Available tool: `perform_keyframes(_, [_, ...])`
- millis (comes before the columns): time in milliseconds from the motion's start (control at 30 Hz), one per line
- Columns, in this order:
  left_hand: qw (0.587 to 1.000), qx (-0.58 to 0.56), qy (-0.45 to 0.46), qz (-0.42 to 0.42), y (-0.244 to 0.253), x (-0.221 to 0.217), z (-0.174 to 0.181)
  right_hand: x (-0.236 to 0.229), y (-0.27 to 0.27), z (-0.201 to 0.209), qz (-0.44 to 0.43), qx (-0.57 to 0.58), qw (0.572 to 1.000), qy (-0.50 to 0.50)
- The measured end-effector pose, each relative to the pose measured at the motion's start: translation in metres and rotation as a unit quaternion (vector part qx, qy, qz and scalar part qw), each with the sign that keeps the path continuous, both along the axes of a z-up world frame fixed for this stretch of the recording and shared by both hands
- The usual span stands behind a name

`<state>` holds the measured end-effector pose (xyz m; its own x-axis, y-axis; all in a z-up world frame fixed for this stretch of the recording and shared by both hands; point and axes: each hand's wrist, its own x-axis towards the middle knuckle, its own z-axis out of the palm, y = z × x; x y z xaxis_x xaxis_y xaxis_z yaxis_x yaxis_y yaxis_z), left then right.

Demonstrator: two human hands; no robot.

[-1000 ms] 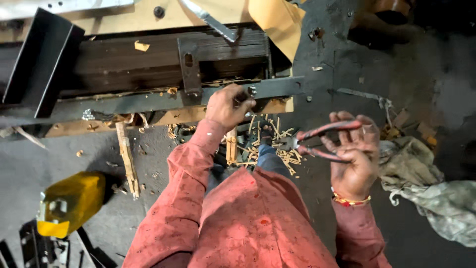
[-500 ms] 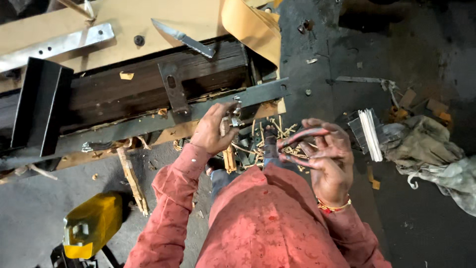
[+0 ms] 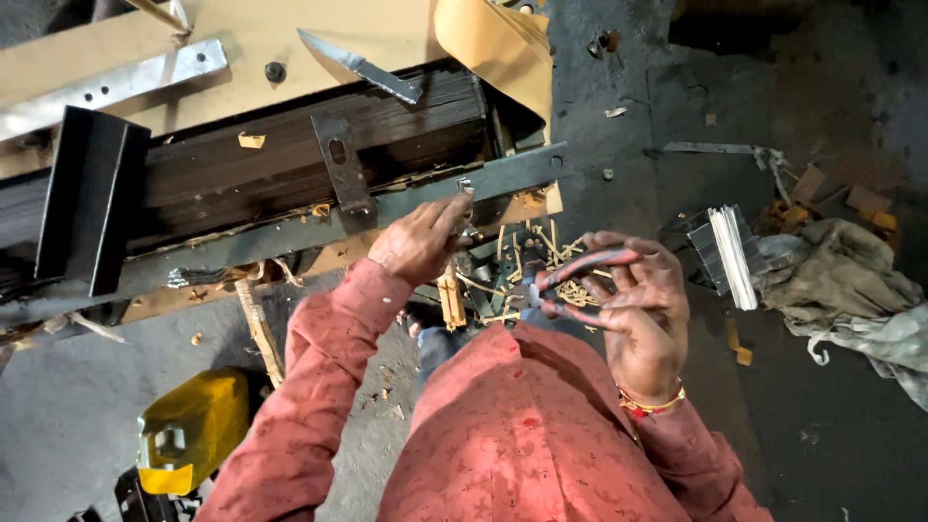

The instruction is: The person uses pliers to strip insulation from wires and manipulate metal components on an industrial transformer core. They also handle heavy metal blocks and clear debris from the workspace.

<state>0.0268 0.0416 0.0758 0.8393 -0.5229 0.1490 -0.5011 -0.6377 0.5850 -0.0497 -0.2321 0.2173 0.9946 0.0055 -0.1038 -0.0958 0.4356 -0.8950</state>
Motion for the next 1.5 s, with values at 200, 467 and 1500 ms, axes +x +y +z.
perform_keyframes(200, [0.981,-0.115,-0.075,0.137,-0.018,-0.035,0.042,0.003,-0.003,0.001,-0.056,0.044,0.997,-0.003])
perform_keyframes(467, [0.525,-0.675,0.497,0.149,-0.078,-0.11,0.047,-0.003,0.002,-0.019,-0.05,0.239,0.969,0.025])
perform_keyframes(1500, [0.608,-0.589,0.489,0.209,-0.13,-0.079,-0.007,0.06,-0.059,-0.068,0.414,-0.521,0.746,-0.045])
